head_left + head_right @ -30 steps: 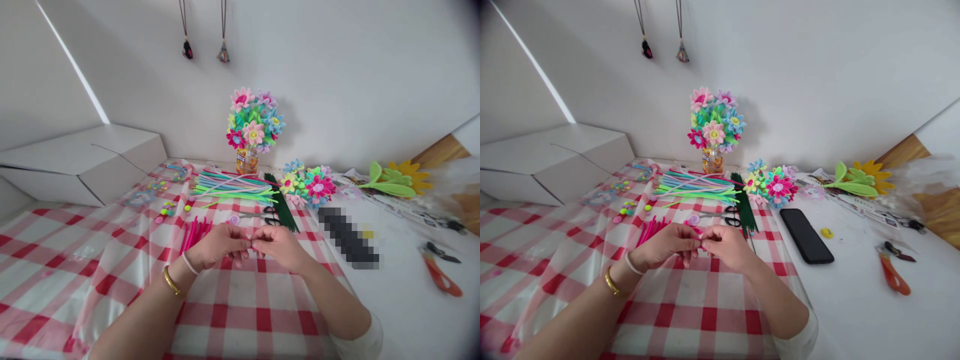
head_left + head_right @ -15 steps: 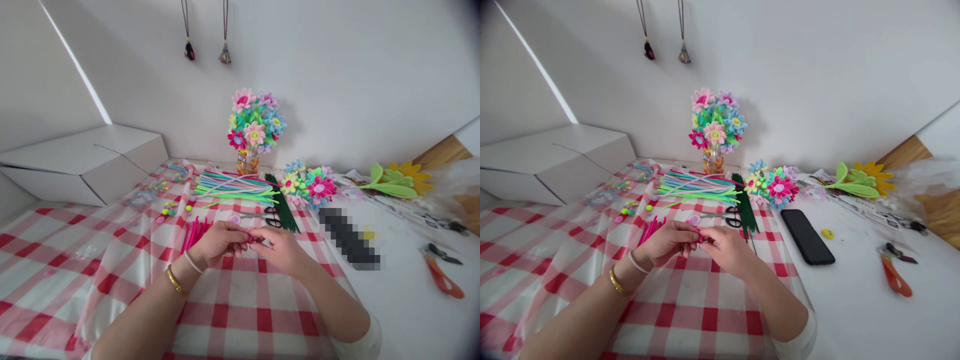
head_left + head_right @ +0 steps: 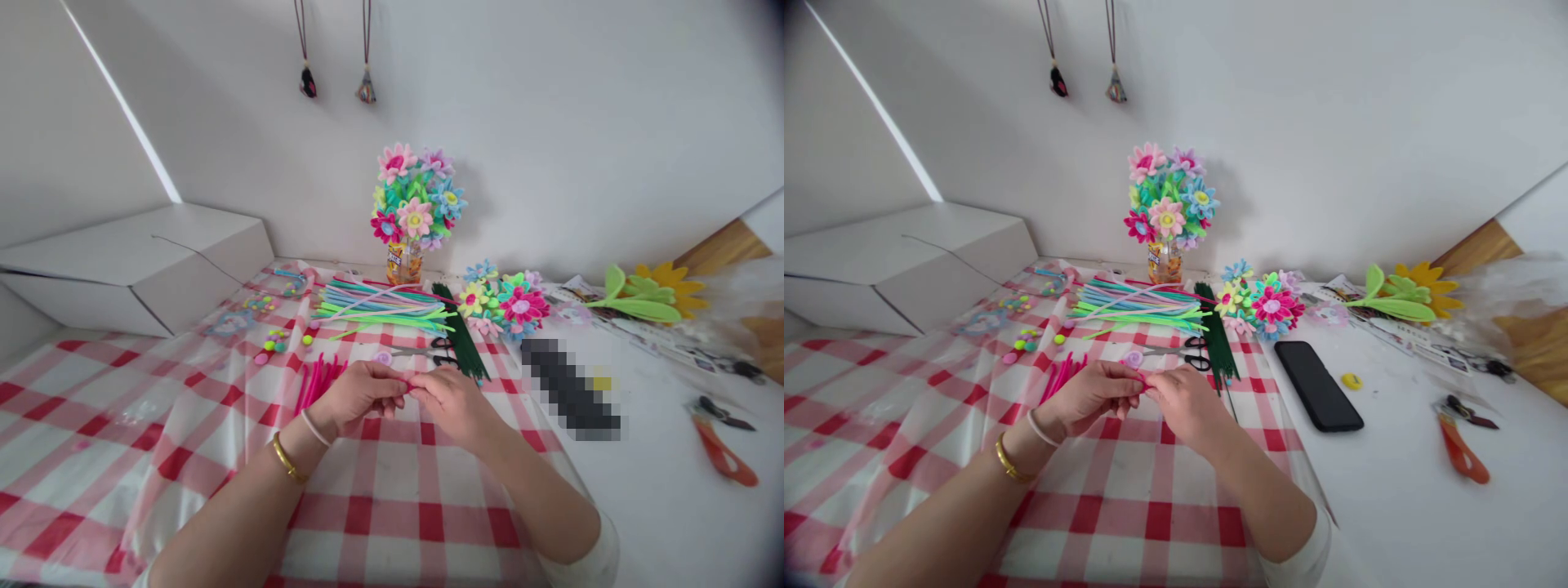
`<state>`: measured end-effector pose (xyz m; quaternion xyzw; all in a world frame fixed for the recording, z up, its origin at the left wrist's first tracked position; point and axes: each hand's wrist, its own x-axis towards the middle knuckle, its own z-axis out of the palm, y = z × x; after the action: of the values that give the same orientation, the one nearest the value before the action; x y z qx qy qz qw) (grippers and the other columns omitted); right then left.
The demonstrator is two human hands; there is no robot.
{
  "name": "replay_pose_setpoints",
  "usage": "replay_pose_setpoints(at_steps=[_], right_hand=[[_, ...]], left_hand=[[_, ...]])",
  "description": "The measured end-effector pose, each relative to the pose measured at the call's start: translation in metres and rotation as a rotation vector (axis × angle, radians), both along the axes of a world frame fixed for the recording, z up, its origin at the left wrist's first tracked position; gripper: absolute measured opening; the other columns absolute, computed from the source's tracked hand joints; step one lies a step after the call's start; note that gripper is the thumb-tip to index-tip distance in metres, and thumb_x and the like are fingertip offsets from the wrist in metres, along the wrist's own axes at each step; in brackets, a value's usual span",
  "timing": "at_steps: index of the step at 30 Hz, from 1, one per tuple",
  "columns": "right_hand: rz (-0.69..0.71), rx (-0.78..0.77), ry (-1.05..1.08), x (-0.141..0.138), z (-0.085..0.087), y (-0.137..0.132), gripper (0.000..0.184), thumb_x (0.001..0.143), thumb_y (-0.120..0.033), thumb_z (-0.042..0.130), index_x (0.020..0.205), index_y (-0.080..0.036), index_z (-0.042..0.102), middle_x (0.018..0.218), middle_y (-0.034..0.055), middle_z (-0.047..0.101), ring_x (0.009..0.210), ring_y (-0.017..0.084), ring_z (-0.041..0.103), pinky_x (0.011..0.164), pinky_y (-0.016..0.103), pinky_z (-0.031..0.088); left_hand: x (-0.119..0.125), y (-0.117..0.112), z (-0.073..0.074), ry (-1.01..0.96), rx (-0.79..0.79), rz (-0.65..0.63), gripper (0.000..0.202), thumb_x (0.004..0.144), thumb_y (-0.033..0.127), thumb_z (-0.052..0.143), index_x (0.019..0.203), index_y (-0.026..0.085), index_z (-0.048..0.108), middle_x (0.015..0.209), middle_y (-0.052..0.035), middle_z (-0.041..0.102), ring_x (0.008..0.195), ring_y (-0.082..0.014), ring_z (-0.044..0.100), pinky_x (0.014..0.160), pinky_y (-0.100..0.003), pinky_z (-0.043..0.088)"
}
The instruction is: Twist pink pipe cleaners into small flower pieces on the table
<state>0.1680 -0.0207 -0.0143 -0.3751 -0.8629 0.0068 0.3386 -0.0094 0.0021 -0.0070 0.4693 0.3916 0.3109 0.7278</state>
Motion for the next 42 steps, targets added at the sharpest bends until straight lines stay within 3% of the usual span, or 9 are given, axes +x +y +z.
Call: replay_pose_setpoints(at_steps=[11,17,21,25,30,32,34,39,42], right_hand=[[0.063,-0.041,-0.325,0.003,0.011,-0.005,0.021,0.085,-0.008,0.042,0.07,-0.017,0.053,0.065,0.0022,0.059,0.063,0.015,0.05,0.062,0.028,0.035],[0.102,-0.096,-0.325,0.003,0.02,-0.011,0.02,0.087,-0.014,0.039,0.071,-0.017,0.052,0.066,0.0026,0.056,0.063,0.014,0.047,0.058,0.027,0.03],[0.142,-0.164,-0.163,0.003,0.019,-0.012,0.019,0.081,-0.013,0.041,0.064,-0.018,0.047,0.058,-0.0012,0.047,0.055,0.011,0.039,0.053,0.026,0.025],[0.124,-0.447,0.273,-0.001,0.015,-0.01,0.019,0.076,-0.013,0.044,0.058,-0.018,0.044,0.055,-0.0036,0.042,0.051,0.009,0.035,0.049,0.023,0.025],[0.177,-1.116,0.875,-0.011,0.008,-0.008,0.015,0.075,-0.024,0.043,0.06,-0.02,0.042,0.05,-0.0076,0.034,0.038,0.005,0.018,0.037,0.021,0.016],[0.224,-1.26,0.928,-0.012,0.007,-0.007,0.017,0.077,-0.028,0.042,0.062,-0.021,0.04,0.048,-0.0097,0.025,0.037,0.006,0.013,0.036,0.02,0.014],[0.209,-1.143,0.791,-0.01,0.008,-0.007,0.021,0.081,-0.031,0.041,0.063,-0.02,0.043,0.048,-0.0086,0.027,0.039,0.007,0.019,0.037,0.021,0.02],[0.01,-0.231,0.183,-0.001,0.014,-0.006,0.015,0.087,-0.025,0.041,0.085,-0.018,0.054,0.075,0.0051,0.056,0.069,0.016,0.05,0.061,0.028,0.038],[0.003,0.029,-0.078,0.001,0.016,-0.007,0.018,0.088,-0.019,0.037,0.084,-0.016,0.054,0.078,0.0086,0.058,0.075,0.019,0.052,0.066,0.03,0.038]], left_hand=[[-0.005,0.001,0.0,0.004,0.007,-0.082,0.015,0.061,0.022,0.071,0.067,0.009,0.067,0.052,-0.003,0.061,0.037,-0.0079,0.051,0.038,-0.019,0.037],[-0.006,0.001,0.0,0.002,-0.018,-0.087,0.007,0.062,0.016,0.067,0.065,0.01,0.067,0.045,-0.0008,0.057,0.033,-0.0048,0.043,0.034,-0.016,0.027],[-0.006,-0.001,0.001,0.048,0.13,-0.129,0.008,0.064,0.017,0.065,0.067,0.01,0.068,0.049,-0.0009,0.057,0.038,-0.0058,0.045,0.037,-0.018,0.031],[-0.001,-0.007,0.006,0.096,0.467,-0.076,0.011,0.072,0.021,0.062,0.072,0.012,0.068,0.054,-0.001,0.057,0.046,-0.0074,0.047,0.043,-0.02,0.036],[0.0,-0.014,0.01,0.1,1.105,0.036,0.012,0.077,0.015,0.055,0.078,0.014,0.067,0.069,-0.0069,0.064,0.065,-0.0128,0.055,0.062,-0.026,0.043],[-0.001,-0.014,0.01,0.104,1.168,0.07,0.013,0.076,0.014,0.056,0.081,0.014,0.068,0.069,-0.0069,0.064,0.065,-0.0129,0.055,0.062,-0.026,0.043],[0.0,-0.013,0.009,0.122,1.007,0.101,0.012,0.076,0.017,0.057,0.08,0.014,0.068,0.068,-0.006,0.063,0.061,-0.0116,0.054,0.058,-0.025,0.043],[0.007,-0.009,0.004,-0.06,0.249,0.127,0.013,0.068,0.025,0.065,0.065,0.012,0.066,0.047,0.0022,0.051,0.039,-0.0046,0.039,0.038,-0.018,0.03],[0.008,-0.008,0.002,-0.141,0.018,0.094,0.013,0.063,0.024,0.069,0.066,0.011,0.066,0.048,0.0008,0.054,0.036,-0.0039,0.04,0.035,-0.017,0.025]])
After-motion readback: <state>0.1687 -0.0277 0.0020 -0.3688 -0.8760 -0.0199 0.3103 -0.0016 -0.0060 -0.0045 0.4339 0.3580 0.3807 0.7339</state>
